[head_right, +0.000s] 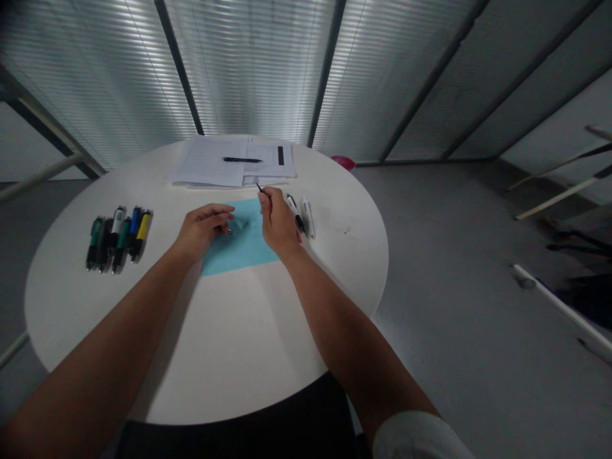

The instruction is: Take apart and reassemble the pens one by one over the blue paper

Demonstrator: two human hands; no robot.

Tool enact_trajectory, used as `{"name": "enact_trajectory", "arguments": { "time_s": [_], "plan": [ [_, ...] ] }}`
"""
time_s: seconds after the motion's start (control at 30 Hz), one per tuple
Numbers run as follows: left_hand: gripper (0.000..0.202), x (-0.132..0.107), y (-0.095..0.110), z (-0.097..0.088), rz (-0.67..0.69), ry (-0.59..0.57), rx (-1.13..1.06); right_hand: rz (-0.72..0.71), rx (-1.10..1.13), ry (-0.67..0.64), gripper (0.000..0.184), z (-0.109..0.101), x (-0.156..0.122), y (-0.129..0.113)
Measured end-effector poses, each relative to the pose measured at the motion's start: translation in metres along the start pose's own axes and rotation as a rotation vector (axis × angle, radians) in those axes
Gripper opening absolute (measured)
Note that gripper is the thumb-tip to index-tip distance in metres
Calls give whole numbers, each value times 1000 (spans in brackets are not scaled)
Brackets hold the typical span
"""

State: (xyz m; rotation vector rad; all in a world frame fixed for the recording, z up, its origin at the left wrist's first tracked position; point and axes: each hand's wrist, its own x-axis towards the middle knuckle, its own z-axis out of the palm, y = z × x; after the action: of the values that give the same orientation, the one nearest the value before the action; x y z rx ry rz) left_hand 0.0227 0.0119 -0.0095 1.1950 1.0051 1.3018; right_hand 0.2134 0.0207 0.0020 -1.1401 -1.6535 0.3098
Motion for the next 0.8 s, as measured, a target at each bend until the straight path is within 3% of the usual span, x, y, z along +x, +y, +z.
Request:
{"name": "enact_trajectory", "arguments": {
  "time_s": [0.2, 0.53, 0.8],
  "plan": [
    [23, -2, 4, 2, -15, 15, -52, -10, -61, -24, 34, 0, 0, 0],
    [17, -3, 9, 4, -2, 27, -154, -90, -345, -404, 27, 2, -5, 0],
    [15, -5, 13, 6, -26, 34, -137, -103, -417, -508, 21, 1, -4, 3]
  ]
}}
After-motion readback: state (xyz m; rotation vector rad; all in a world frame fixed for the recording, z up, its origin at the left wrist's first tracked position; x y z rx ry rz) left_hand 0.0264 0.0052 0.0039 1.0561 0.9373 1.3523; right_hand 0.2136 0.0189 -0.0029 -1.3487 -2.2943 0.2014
